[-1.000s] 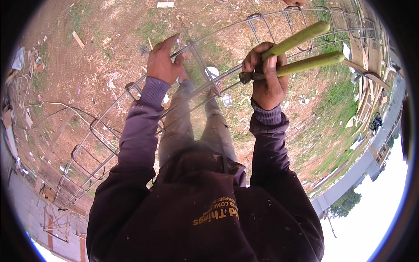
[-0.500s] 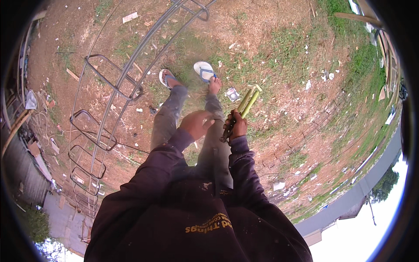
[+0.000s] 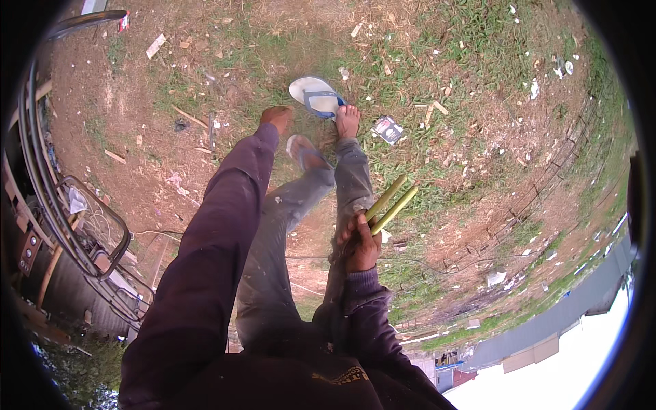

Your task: The person uses pliers to twist wire ties around the intersections of a rebar cage laid on the ground. A coworker assists by holding the structure and handing over materials. The person repeatedly bends down to secure multiple joints along the cage.

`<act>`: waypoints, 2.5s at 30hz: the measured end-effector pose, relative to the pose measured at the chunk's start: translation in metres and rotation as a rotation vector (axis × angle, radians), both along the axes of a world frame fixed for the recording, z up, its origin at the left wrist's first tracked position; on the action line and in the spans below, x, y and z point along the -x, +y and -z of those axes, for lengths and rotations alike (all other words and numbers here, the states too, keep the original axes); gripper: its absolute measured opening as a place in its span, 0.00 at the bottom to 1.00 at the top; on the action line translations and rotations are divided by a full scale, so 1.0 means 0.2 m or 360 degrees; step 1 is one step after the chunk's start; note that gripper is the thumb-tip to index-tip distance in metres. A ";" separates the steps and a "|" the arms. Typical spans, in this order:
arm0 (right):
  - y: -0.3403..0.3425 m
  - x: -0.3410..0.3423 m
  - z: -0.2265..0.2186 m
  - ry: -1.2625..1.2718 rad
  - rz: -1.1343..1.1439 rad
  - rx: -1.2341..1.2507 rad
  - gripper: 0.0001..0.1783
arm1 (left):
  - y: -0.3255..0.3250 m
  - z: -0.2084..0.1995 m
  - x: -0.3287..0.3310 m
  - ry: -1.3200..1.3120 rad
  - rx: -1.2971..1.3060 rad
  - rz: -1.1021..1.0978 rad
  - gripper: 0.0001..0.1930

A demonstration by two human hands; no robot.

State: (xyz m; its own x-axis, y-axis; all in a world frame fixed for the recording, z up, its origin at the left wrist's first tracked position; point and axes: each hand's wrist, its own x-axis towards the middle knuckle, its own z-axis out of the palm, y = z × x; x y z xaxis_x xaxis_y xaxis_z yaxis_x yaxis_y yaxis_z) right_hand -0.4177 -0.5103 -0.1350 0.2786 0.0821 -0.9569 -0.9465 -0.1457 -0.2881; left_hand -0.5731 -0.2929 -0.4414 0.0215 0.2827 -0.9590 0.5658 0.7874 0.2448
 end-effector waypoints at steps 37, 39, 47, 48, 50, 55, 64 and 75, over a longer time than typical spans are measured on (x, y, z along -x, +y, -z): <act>0.71 -0.68 -0.59 -0.0900 -0.1845 -0.0728 0.11 | 0.07 -2.09 -0.51 -0.1043 -0.0890 0.0558 0.30; 0.75 -0.70 -0.68 -0.0822 -0.1867 -0.0748 0.10 | 0.10 -2.20 -0.54 -0.0984 -0.0941 0.0567 0.30; 0.86 -0.84 -1.01 -0.1096 -0.2270 -0.1185 0.09 | 0.20 -2.58 -0.61 -0.0970 -0.1170 0.0749 0.30; 0.86 -0.85 -1.04 -0.1138 -0.2242 -0.1237 0.09 | 0.21 -2.62 -0.61 -0.0944 -0.1130 0.0761 0.30; 0.88 -0.85 -1.08 -0.0907 -0.2143 -0.1320 0.09 | 0.23 -2.70 -0.60 -0.1047 -0.1140 0.0702 0.30; 0.89 -0.88 -1.19 -0.0599 -0.2009 -0.1419 0.10 | 0.22 -2.79 -0.56 -0.1053 -0.1238 0.0725 0.27; 0.86 -1.25 -1.16 -0.0715 -0.1406 -0.0678 0.12 | 0.11 -2.79 -0.11 -0.0598 -0.1109 0.0194 0.16; 0.26 -1.26 -0.73 -0.0946 -0.1044 0.0016 0.13 | 0.16 -2.14 -0.24 -0.0105 -0.0707 -0.0068 0.18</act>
